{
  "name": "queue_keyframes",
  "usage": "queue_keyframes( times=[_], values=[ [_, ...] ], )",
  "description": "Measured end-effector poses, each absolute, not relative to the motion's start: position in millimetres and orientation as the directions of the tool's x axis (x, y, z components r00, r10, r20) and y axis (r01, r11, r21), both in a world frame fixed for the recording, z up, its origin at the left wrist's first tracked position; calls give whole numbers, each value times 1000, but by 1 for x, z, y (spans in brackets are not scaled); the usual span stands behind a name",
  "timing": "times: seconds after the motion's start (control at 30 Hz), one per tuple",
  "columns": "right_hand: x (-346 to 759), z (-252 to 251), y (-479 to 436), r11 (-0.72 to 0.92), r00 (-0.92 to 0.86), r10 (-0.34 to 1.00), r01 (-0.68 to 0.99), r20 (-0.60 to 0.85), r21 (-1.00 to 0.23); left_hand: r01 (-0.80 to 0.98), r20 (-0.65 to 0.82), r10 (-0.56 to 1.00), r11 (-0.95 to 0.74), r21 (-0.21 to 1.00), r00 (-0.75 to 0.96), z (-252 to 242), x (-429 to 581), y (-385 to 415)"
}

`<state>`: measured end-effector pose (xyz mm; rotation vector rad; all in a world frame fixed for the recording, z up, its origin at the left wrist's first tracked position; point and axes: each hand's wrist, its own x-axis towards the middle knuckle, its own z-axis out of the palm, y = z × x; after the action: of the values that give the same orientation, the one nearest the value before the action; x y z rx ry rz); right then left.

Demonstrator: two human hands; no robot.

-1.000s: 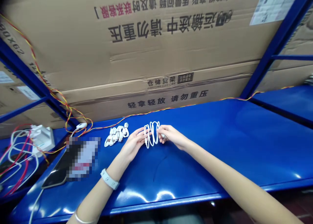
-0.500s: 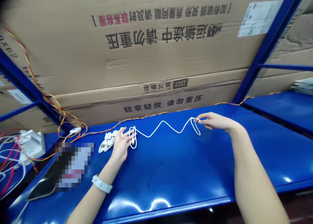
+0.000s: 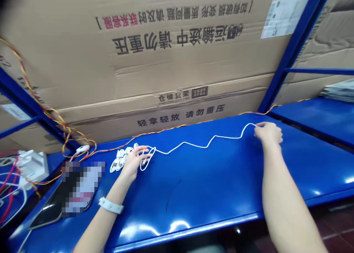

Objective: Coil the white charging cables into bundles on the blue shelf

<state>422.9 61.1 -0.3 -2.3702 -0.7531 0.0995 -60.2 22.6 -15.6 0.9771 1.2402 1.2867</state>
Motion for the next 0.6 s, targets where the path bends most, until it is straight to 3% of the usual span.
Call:
queue_keyframes(
  times=[0.13, 0.27, 0.4, 0.6],
  values=[
    [425, -1, 57, -684, 932, 359, 299, 50, -666, 4, -64, 997, 64, 998, -48, -17, -59, 22],
    [425, 1, 53, -674, 957, 288, 227, 32, -703, 35, -3, 1000, 3, 999, 15, -15, -59, 22],
    [427, -2, 54, -672, 952, 303, 251, 51, -696, 51, 29, 999, -27, 998, -26, -19, -60, 25],
    [432, -18, 68, -638, 880, 456, 430, 137, -639, 62, 18, 990, -9, 998, -140, -34, -64, 32]
  ],
)
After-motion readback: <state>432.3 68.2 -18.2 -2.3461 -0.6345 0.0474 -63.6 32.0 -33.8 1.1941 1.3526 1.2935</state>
